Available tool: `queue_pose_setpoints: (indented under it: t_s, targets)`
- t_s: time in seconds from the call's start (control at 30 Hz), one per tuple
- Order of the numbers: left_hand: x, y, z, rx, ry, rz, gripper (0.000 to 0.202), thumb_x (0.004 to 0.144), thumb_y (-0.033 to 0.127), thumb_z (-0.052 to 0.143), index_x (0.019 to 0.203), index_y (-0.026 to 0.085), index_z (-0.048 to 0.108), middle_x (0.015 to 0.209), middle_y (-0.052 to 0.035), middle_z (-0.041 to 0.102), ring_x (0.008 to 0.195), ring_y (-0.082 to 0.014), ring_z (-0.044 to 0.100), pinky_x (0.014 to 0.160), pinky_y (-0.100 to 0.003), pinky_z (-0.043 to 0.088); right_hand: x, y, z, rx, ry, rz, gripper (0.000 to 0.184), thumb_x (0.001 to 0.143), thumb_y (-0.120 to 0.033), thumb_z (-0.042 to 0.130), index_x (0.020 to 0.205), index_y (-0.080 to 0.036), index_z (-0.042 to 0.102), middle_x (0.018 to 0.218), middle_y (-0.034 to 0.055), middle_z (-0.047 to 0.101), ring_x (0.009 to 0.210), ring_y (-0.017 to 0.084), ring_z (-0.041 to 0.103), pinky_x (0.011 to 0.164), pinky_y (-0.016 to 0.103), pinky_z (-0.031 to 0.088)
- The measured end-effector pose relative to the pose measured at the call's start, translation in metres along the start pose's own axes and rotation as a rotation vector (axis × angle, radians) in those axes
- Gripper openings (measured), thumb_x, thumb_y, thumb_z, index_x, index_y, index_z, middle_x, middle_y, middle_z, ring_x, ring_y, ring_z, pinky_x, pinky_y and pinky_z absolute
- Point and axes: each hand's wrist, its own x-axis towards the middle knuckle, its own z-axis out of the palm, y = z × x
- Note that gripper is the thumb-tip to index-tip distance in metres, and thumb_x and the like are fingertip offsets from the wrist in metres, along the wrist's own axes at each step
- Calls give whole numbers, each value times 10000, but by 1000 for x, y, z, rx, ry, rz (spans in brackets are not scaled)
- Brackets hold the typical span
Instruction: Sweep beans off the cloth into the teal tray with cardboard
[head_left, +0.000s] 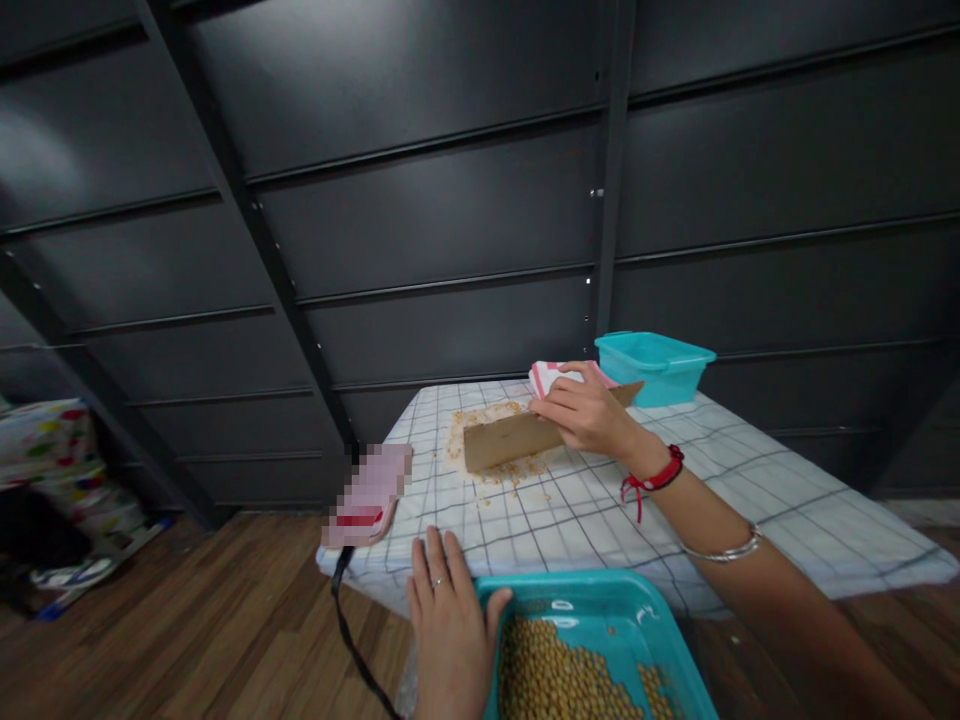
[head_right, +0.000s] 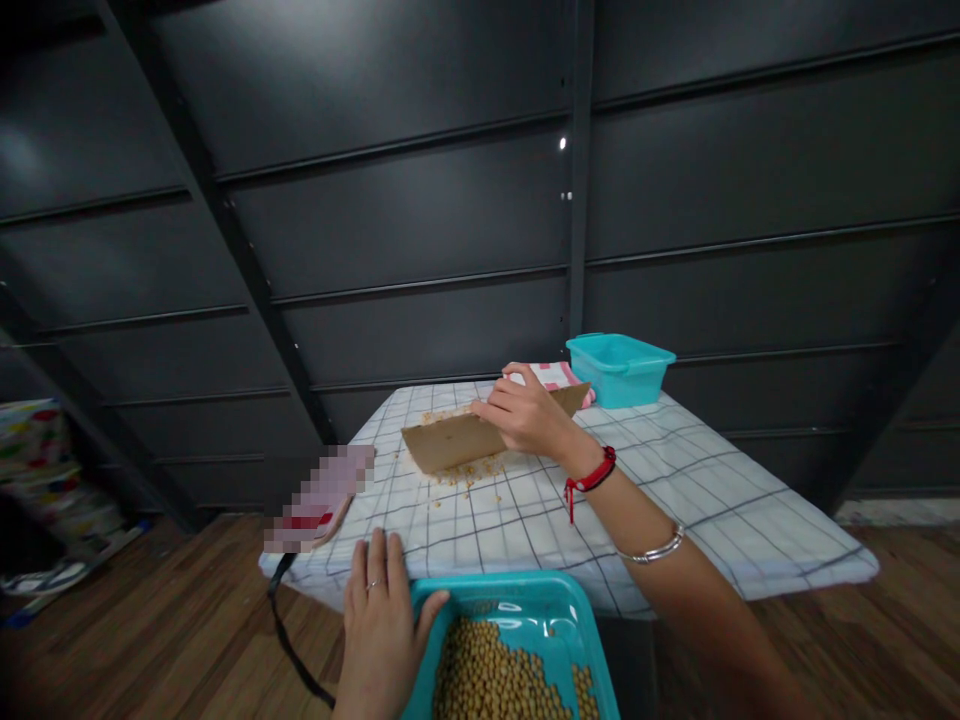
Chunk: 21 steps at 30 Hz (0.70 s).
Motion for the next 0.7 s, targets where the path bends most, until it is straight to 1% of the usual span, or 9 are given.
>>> queue_pose_setpoints:
  t_s: [0.17,0.27,0.37,0.53,0.7]
  targets:
    - [-1,-1,1,7,-11,2,670,802,479,372,1278,12,297,1276,-258,381,1225,-397,256,875,-538,373,-1,0,-3,5,26,0,216,798,-90,392,859,-176,581,656,8,585,662,130,467,828,371,315]
    - [0,-2,1,4,-5,-2,669,794,493,381,1261,17,330,1280,-251,380,1225,-388,262,883,-525,371,0,-1,-2,-9,20,-7,220,794,-77,388,850,-168,580,642,7,575,660,130,462,828,367,310]
    - [0,-3,1,5,-2,-4,672,796,497,371,1269,22,319,1277,-250,384,1218,-389,273,873,-525,376,3,-4,-3,-15,-9,-21,207,797,-79,390,834,-166,573,641,3,579,657,129,456,825,362,300]
    - [-1,-3,1,15,17,-5,693,810,509,317,1307,31,242,1278,-251,382,1217,-388,273,872,-529,374,11,-10,-12,8,-80,-44,180,824,-120,399,844,-188,565,647,-15,593,661,131,453,823,352,297]
    - [-2,-4,0,11,14,-8,679,817,490,313,1302,20,248,1269,-260,389,1230,-392,252,871,-538,368,13,-14,-19,-19,-61,-41,179,830,-125,405,841,-170,578,653,3,600,653,133,448,818,347,310]
